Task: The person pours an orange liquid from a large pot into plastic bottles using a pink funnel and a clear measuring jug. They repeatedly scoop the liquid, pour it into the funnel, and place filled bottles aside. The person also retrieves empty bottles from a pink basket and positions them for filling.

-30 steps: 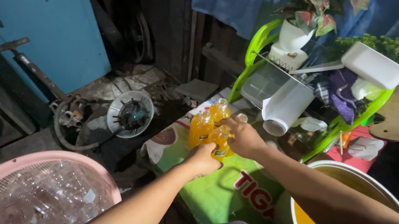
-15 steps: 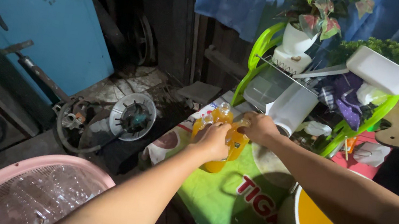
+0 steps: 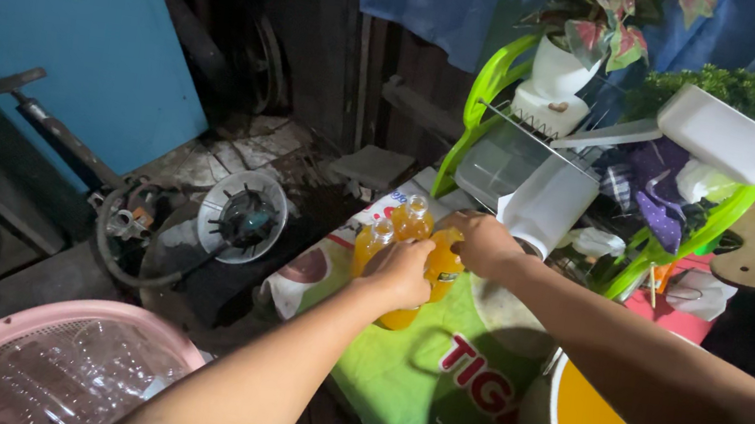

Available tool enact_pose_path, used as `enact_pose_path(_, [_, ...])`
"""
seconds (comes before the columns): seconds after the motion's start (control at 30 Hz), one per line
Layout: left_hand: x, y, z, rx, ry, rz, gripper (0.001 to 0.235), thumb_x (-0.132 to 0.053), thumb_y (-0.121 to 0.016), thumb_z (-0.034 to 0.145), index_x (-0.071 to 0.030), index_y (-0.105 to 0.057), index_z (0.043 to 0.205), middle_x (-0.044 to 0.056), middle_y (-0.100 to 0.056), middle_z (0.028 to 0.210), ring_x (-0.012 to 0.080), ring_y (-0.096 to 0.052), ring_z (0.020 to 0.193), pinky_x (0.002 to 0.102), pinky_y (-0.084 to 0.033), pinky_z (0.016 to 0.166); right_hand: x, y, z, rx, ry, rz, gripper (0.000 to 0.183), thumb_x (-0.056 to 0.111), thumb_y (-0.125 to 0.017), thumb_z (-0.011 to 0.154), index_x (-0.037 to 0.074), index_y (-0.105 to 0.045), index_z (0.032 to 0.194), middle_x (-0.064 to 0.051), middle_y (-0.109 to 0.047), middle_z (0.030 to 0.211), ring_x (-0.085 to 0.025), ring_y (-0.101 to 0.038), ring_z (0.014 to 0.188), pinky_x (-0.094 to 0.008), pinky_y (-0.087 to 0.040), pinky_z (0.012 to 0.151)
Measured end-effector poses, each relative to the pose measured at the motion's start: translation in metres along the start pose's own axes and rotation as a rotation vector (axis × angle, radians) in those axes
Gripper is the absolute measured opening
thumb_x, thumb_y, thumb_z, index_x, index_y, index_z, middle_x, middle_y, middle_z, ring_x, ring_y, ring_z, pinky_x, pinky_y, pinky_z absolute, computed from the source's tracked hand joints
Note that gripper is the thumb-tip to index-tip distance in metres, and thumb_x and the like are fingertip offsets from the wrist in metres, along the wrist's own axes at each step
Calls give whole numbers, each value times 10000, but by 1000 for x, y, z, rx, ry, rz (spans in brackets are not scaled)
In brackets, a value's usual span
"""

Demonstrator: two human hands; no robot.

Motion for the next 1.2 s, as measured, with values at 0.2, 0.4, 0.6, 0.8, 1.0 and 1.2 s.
enact_pose_path(0.2, [1,0,-1,25,29,2,630,-142,-714,805,-130,-534,1409,109,-577,1416,312,-540,1317,413,-440,1083,-2,-3,-1,-53,47,30,471,73,-727,811,220,-653,1253,-100,-626,1321,-323,-617,1197,-397,-528,987])
enact_pose_path(0.4, [-28,12,-9,-110,-103,44,586,-152,-699,830,-89,-534,1389,141,-531,1454,327,-463,1378,447,-376,1123,12,18,-47,-285,-34,6,566,238,-729,876,103,-535,1391,-199,-614,1204,-427,-583,1133,-480,-490,966])
enact_pose_path(0.6, [-84,13,-37,-204,-290,122,655,-150,-668,837,4,-452,1436,183,-370,1583,387,-259,1495,551,-234,1163,37,53,-143,-692,23,-73,507,293,-693,908,104,-560,1360,-158,-626,1344,-378,-549,1300,-552,-431,1045])
enact_pose_path(0.8, [-159,-6,-84,-187,-490,36,749,-243,-663,866,58,-366,1483,227,-269,1618,412,-138,1527,618,-125,1155,5,66,-256,-784,-302,-193,634,383,-657,919,117,-503,1474,-194,-459,1538,-376,-354,1466,-621,-203,1177])
enact_pose_path(1.0, [-250,-56,-142,-137,-735,-18,751,-262,-655,883,80,-372,1489,242,-267,1635,409,-137,1550,596,-89,1213,-32,74,-368,-779,-550,-247,640,457,-579,956,119,-473,1489,-175,-418,1571,-373,-307,1489,-626,-140,1189])
enact_pose_path(1.2, [-305,-101,-185,2,-832,-1,781,-293,-629,890,84,-335,1508,248,-242,1637,406,-120,1544,595,-72,1192,-40,81,-459,-834,-652,-258,666,438,-580,948,80,-459,1496,-207,-403,1567,-397,-297,1477,-649,-113,1179])
Point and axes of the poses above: each hand's wrist, its own z-axis towards the middle knuckle, its own y-axis out of the back of the hand, x = y × z, the point moved 9 cm from there along z, towards the middle knuckle
